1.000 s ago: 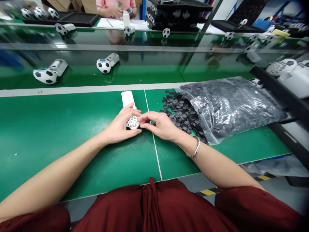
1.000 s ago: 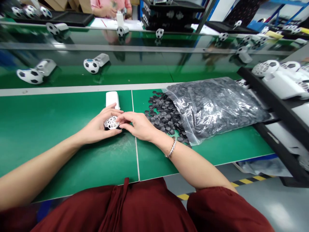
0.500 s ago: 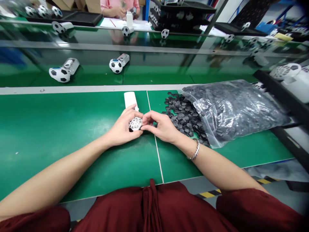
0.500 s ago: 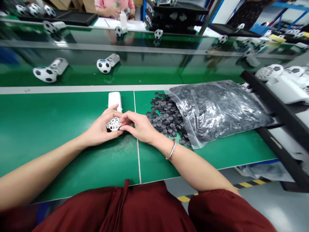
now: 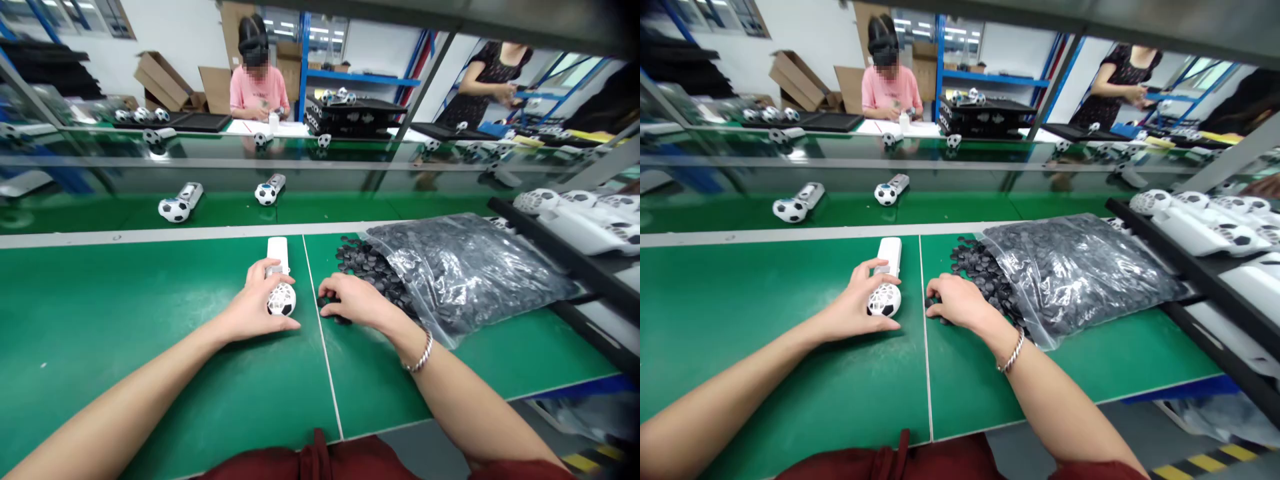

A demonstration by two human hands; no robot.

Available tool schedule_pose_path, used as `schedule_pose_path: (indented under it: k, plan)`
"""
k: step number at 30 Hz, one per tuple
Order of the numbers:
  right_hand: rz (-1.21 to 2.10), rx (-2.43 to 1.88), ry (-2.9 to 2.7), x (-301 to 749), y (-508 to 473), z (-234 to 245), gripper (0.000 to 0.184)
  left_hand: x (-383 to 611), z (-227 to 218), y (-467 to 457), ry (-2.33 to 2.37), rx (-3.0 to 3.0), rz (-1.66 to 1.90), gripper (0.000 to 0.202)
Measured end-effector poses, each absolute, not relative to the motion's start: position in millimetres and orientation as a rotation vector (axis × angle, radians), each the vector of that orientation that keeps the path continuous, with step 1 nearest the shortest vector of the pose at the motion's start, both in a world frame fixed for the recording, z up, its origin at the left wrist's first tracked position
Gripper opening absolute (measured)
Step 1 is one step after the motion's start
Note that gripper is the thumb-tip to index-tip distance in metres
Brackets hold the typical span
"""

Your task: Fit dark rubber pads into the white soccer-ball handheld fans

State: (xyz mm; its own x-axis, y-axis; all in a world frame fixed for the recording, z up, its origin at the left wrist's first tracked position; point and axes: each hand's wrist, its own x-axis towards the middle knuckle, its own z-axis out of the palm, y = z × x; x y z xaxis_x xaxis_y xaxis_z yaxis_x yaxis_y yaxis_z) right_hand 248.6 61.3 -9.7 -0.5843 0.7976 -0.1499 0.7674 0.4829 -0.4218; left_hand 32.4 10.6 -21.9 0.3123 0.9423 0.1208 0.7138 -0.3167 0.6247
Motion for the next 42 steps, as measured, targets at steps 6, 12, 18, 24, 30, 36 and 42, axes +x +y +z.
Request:
schedule_pose_path:
  k: [6, 12, 18, 24, 30, 36, 42]
  plan:
    - [0.85, -1.406, -2.609, 244, 60, -12, 0.007, 32, -21, 7, 1.363, 2.113, 0.702, 0.044]
    - [0.575, -1.393, -2.65, 239, 53, -12, 0.01, 32, -21, 5, 1.518, 2.025, 0.703, 0.055]
    - [0.504, -1.215, -2.8, 234, 47, -10, 0.018, 30, -15, 3, 1.457, 2.002, 0.684, 0.051]
    - [0.008, -1.178, -2.976, 224, 33, -12, 0.02, 28, -12, 4, 1.418, 2.037, 0.666, 0.053]
    - [0.22, -1.15, -2.816, 233, 42, -15, 0.026, 23, -11, 8, 1.324, 2.106, 0.654, 0.052]
    - [0.636, -0.874, -2.402, 237, 49, -12, 0.01, 17, -12, 13, 1.195, 2.182, 0.59, 0.052]
    - [0.798, -0.851, -2.35, 232, 48, -17, 0.008, 19, -12, 14, 1.165, 2.16, 0.558, 0.049]
